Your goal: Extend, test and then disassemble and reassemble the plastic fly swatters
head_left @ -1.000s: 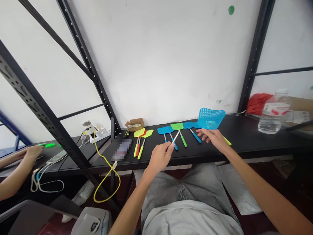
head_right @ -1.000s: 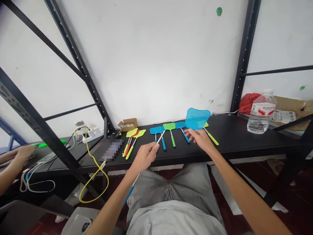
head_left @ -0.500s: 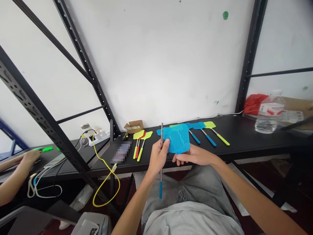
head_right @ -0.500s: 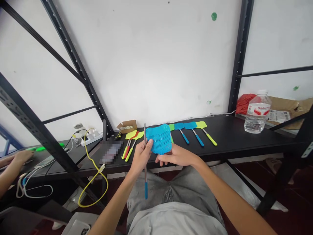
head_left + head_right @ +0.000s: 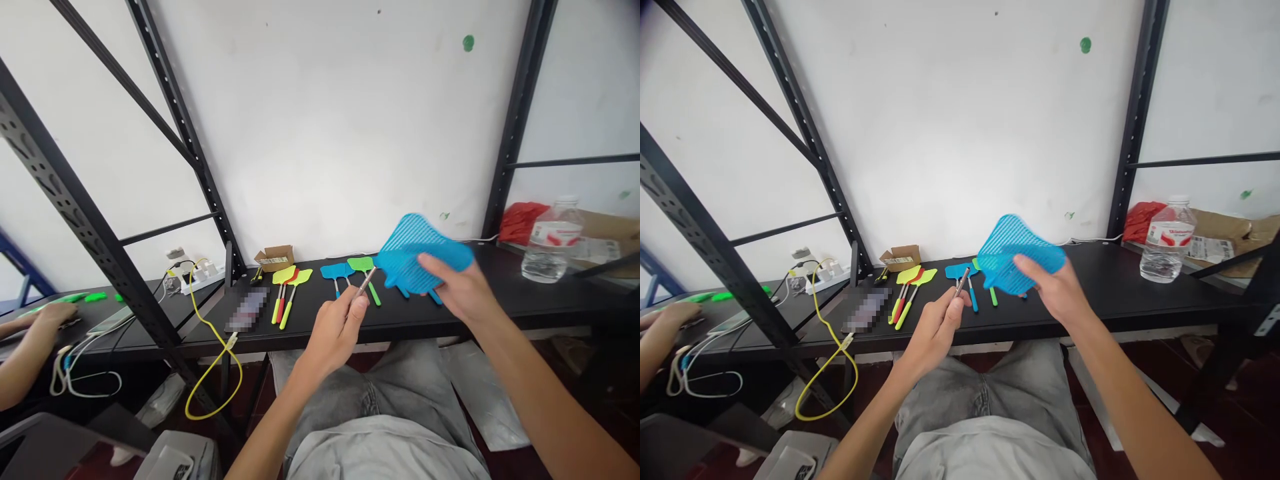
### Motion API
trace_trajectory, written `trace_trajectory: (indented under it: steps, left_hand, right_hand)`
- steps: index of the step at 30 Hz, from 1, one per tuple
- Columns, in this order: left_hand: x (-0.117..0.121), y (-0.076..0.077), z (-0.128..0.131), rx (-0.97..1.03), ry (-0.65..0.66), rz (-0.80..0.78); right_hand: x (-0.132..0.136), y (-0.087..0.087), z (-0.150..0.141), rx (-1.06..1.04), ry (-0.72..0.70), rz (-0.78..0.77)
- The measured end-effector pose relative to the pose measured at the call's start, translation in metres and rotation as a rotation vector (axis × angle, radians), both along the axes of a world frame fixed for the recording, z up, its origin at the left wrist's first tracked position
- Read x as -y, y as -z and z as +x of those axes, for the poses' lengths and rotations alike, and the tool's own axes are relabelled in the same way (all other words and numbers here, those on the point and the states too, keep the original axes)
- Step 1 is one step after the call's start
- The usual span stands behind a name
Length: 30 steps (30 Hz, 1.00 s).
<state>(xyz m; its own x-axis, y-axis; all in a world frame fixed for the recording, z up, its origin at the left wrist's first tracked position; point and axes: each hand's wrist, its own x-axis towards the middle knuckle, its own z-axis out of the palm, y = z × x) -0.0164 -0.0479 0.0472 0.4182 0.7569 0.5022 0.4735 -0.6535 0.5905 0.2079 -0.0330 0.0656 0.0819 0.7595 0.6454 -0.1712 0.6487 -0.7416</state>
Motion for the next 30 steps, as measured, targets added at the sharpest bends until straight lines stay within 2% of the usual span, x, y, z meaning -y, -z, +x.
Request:
trace_trajectory:
  steps: [3,8,12,19,25,30]
  left_hand:
    - [0.005,-0.003,0.002,-0.085,-0.015,0.041]
    - [0.013,-0.006,0.002,-0.174,-0.017,0.096]
    - [0.017,-0.008,0.001,-0.210,-0.039,0.134]
    - [0.015,-0.009,0.000,-0.352,-0.080,0.171]
    - [0.009,-0.011,-0.005,-0.338,-0.134,0.191]
    - [0.003,-0.009,-0.007,-0.359,-0.183,0.181]
  right_hand:
    - [0.011,-0.011,0.000,-0.184,0.027,0.104]
    - [0.037,-0.020,-0.010,-0.162,-0.021,0.126]
    - [0.047,-0.021,-0.011,-0.168,-0.032,0.122]
    - [0.044,-0.016,-0.014,0.023,-0.104,0.097]
    - [0.037,-0.017,-0.014,-0.160,0.020,0.146]
    - [0.027,-0.014,-0.012,-0.132,-0.001,0.079]
